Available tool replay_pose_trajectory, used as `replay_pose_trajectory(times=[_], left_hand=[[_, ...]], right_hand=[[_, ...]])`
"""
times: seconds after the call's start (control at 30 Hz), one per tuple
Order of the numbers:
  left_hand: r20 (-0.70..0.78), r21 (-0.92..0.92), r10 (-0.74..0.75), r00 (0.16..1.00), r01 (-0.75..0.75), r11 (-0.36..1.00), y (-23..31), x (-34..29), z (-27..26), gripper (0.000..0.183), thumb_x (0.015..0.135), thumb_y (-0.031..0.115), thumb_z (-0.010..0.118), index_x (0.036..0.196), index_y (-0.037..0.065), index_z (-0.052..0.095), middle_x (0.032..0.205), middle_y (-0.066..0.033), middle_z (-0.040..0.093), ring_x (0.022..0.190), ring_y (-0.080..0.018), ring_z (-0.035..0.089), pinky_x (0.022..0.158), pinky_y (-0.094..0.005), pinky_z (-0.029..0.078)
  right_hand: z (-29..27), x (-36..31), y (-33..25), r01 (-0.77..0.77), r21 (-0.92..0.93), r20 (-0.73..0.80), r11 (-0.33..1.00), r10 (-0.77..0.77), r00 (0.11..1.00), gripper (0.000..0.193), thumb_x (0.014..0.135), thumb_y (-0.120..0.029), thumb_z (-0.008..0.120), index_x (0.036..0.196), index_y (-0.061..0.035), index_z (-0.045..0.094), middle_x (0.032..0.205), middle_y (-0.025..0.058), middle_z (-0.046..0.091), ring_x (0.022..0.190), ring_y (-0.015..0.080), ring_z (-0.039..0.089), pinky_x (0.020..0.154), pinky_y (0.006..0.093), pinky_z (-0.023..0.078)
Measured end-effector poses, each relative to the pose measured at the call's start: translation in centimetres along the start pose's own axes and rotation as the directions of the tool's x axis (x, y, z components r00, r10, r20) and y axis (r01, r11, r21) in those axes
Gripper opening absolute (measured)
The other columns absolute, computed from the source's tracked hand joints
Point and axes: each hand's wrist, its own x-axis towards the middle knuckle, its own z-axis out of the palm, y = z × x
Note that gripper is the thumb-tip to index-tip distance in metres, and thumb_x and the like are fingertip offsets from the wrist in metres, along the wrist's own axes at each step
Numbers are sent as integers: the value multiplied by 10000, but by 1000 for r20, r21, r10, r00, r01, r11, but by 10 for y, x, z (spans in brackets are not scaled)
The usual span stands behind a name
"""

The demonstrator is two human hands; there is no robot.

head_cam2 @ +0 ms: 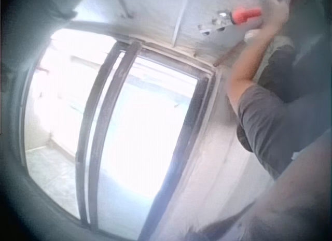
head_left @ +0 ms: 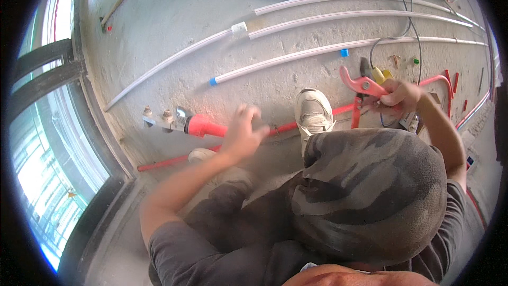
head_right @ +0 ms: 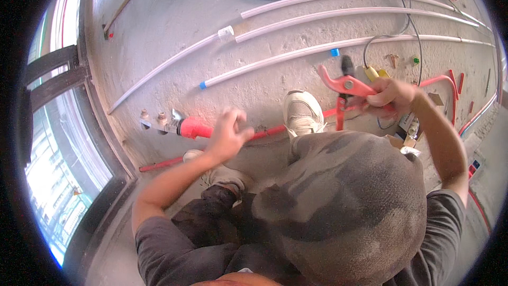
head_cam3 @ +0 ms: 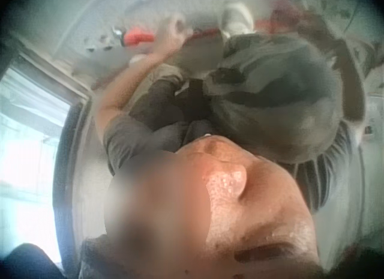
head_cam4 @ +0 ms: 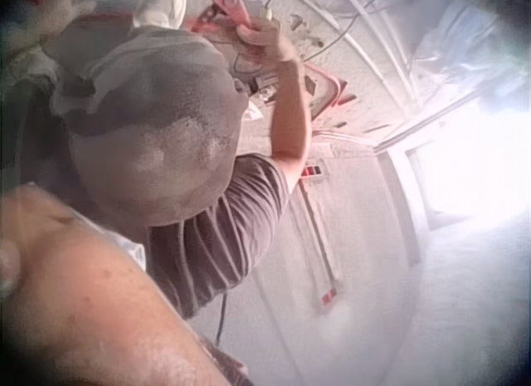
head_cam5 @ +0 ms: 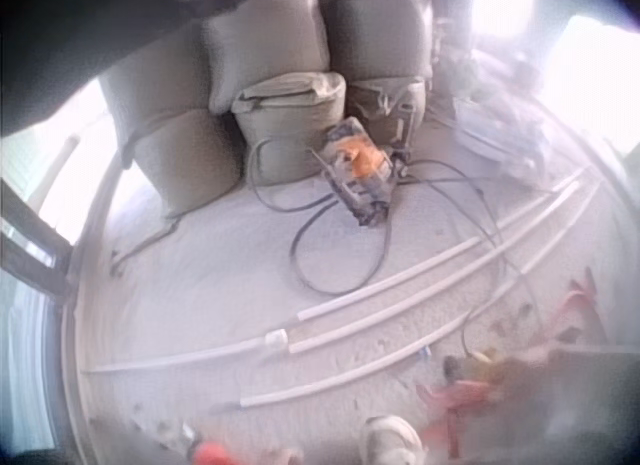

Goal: The person sits on the floor and uses a pipe fusion tool to heat and join white plastic pipes with fittings. They repeatedly insert pipes into the tool, wait for heating, then connect them to form longer pipe sections.

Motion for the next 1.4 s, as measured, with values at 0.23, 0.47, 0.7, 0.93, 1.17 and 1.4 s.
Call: replay_pose_trajectory(times=[0.23, 0.47, 0.7, 0.93, 1.17, 1.4], left_hand=[[-192, 594, 408, 892, -225, 772, -19, 111, -5, 372, 801, 168, 781, 1115, 57, 617, 1154, -143, 586, 1112, -361, 574, 966, -499, 464], [-150, 451, 396, 906, -294, 843, -35, 150, 1, 232, 819, 161, 727, 993, 50, 621, 1015, -184, 650, 955, -419, 659, 835, -517, 537], [-7, 195, 102, 995, -99, 976, -25, 155, -19, 312, 840, 316, 744, 1000, 49, 745, 901, -179, 743, 848, -351, 709, 775, -447, 536], [97, 65, 20, 995, -27, 998, -20, 160, -22, 350, 903, 434, 719, 1013, 118, 820, 949, -158, 774, 899, -327, 741, 796, -407, 548], [131, 106, -75, 989, 61, 992, 1, 144, -23, 330, 947, 433, 674, 1134, 199, 812, 1001, -127, 786, 933, -317, 746, 818, -406, 548], [75, 125, -13, 997, 3, 992, -16, 146, -17, 349, 968, 442, 649, 1205, 226, 786, 1002, -125, 784, 970, -315, 741, 841, -418, 541]], right_hand=[[127, 16, 54, 317, 359, -248, 878, -237, 939, 718, 917, -306, 790, 1462, 38, 475, 1168, 205, 683, 1117, 295, 683, 978, 471, 540], [126, 86, 37, 613, -2, -516, 790, -525, 676, 280, 933, -121, 719, 1148, -13, 575, 881, 93, 653, 810, 198, 677, 700, 336, 545], [177, 153, 44, -36, 149, -344, 988, 86, 935, 134, 891, -73, 707, 986, -33, 621, 843, 103, 656, 692, 205, 637, 590, 361, 504], [169, 194, 42, -2, -62, -449, 998, -26, 893, 245, 813, -128, 765, 984, 27, 681, 912, 118, 603, 806, 254, 587, 652, 442, 485], [188, 191, 10, -37, -107, -476, 994, -19, 879, 282, 828, -104, 741, 1053, -14, 598, 867, 72, 563, 746, 185, 543, 645, 376, 446], [173, 211, 23, 45, -96, -450, 994, -84, 889, 326, 795, -140, 770, 1042, 56, 690, 969, 151, 648, 903, 262, 603, 753, 441, 490]])
